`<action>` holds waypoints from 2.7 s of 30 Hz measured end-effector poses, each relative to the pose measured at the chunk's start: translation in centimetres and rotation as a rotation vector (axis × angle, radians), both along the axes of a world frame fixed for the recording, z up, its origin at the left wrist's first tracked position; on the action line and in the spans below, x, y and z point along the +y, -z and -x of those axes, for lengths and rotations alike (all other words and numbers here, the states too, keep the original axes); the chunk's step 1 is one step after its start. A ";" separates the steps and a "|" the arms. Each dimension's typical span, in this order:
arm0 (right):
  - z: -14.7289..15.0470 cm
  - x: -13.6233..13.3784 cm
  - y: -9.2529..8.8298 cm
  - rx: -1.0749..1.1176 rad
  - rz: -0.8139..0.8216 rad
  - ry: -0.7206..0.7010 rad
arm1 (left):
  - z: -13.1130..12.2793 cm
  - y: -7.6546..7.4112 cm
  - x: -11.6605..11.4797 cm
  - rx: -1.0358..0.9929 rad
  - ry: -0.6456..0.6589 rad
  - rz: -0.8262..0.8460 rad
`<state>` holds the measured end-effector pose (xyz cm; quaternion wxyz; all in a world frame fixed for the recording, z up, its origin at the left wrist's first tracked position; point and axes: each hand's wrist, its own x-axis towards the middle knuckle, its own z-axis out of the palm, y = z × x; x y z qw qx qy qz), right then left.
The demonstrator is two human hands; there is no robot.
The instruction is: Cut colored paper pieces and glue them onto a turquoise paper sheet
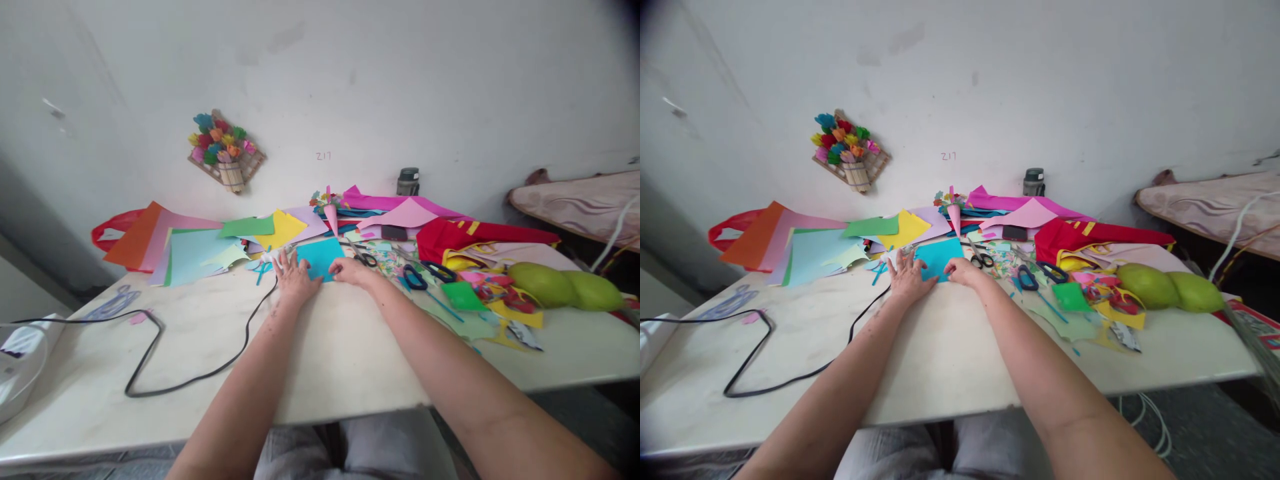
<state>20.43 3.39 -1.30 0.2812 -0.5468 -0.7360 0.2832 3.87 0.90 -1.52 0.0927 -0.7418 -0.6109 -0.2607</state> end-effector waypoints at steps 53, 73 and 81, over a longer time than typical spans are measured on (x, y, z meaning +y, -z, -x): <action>4.8 -1.7 -0.8 -0.487 -0.474 -0.148 | 8.3 -1.2 0.0 0.016 0.187 0.120; 4.4 -1.1 -0.9 -0.604 -0.449 -0.253 | 7.9 -0.9 -0.1 0.028 0.267 0.044; 3.1 -1.0 -0.9 -0.517 -0.389 -0.288 | 8.0 -0.7 0.2 -0.040 0.378 0.059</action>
